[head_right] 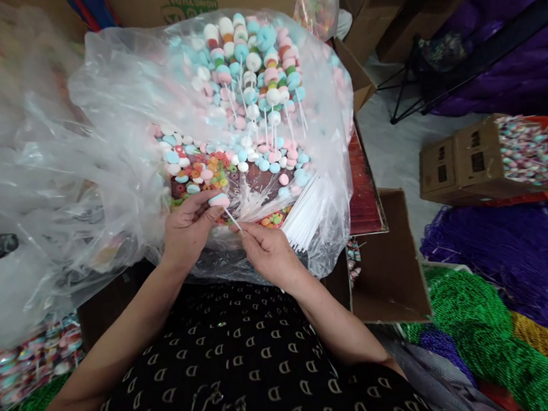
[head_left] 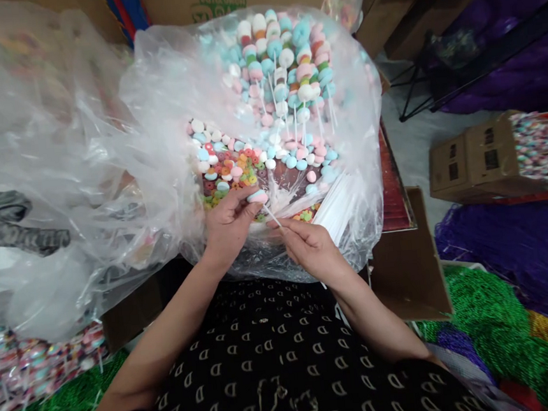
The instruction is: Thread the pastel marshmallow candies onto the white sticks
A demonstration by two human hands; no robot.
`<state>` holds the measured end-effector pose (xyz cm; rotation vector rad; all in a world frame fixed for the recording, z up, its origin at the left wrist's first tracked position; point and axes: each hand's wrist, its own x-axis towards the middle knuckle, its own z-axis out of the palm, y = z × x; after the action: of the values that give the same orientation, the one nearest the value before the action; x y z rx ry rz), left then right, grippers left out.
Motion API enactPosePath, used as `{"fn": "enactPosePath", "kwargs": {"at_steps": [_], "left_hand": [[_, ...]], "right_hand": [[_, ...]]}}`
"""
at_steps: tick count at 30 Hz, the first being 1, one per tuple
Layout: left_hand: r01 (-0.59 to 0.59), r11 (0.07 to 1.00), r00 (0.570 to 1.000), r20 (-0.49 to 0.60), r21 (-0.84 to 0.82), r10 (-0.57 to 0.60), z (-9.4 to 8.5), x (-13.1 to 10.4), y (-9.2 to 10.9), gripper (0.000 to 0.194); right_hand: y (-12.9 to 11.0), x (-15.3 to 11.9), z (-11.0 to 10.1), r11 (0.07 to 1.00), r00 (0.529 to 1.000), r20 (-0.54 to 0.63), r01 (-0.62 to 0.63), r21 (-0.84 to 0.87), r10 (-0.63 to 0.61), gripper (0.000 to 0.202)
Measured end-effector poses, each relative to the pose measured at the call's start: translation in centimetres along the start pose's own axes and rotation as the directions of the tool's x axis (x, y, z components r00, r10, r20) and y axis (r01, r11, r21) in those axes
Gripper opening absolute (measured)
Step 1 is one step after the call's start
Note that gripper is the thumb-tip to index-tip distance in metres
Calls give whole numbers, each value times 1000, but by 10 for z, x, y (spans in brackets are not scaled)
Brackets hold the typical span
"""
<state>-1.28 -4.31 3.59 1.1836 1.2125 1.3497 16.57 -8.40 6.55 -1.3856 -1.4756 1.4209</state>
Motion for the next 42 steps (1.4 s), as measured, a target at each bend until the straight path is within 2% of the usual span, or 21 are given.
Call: {"fn": "enactPosePath", "kwargs": {"at_steps": [4, 6, 9, 13, 16, 18, 21, 24, 27, 29, 32, 34, 36, 39, 42], "left_hand": [[-105, 991, 994, 15, 89, 104, 0, -5, -5, 18], [-118, 986, 993, 24, 115, 116, 1, -7, -9, 18], [-52, 993, 998, 27, 102, 49, 4, -10, -14, 20], [55, 998, 998, -29, 3, -55, 4, -6, -12, 24], [41, 999, 996, -80, 13, -40, 1, -1, -8, 23], [14, 999, 998, -69, 51, -10, 0, -1, -7, 21], [-38, 994, 999, -18, 103, 40, 5, -7, -9, 18], [-137, 976, 989, 71, 172, 127, 14, -17, -11, 18], [-249, 945, 957, 205, 211, 207, 18, -23, -6, 24], [-313, 916, 924, 302, 250, 233, 14, -20, 0, 27], [-356, 823, 919, 324, 442, 224, -1, -2, 5, 29], [-326, 697, 944, 264, 639, 199, -12, 16, 4, 28], [-289, 537, 957, 255, 793, 139, -18, 35, 0, 23], [-305, 362, 950, 308, 881, 50, -18, 53, -6, 18], [-345, 305, 933, 361, 888, 3, -17, 58, -8, 16]], "right_hand": [[-1, -2, 3, 992, 997, 23, -74, 106, 72, 44], [-1, -2, 7, 986, 996, 29, -91, 138, 88, 47], [2, 2, 15, 982, 994, 19, -107, 159, 105, 49], [3, 4, 17, 984, 996, 12, -84, 159, 83, 51], [0, -2, 12, 995, 997, 63, -46, 86, 41, 44], [-1, -7, 9, 997, 997, 67, -49, 61, 45, 40], [4, -9, 11, 992, 998, 20, -65, 105, 64, 39], [13, -3, 16, 977, 997, -38, -57, 205, 66, 42], [20, 7, 15, 948, 993, -83, -53, 314, 83, 45], [19, 12, 11, 925, 987, -123, -52, 376, 106, 45], [11, 16, 2, 892, 974, -194, -21, 451, 121, 43], [6, 17, -2, 884, 970, -216, 2, 467, 113, 40], [4, 18, -4, 887, 970, -216, 2, 462, 110, 39], [7, 18, -3, 903, 974, -192, -24, 429, 117, 40], [11, 16, -1, 921, 980, -164, -39, 387, 111, 43]]}}
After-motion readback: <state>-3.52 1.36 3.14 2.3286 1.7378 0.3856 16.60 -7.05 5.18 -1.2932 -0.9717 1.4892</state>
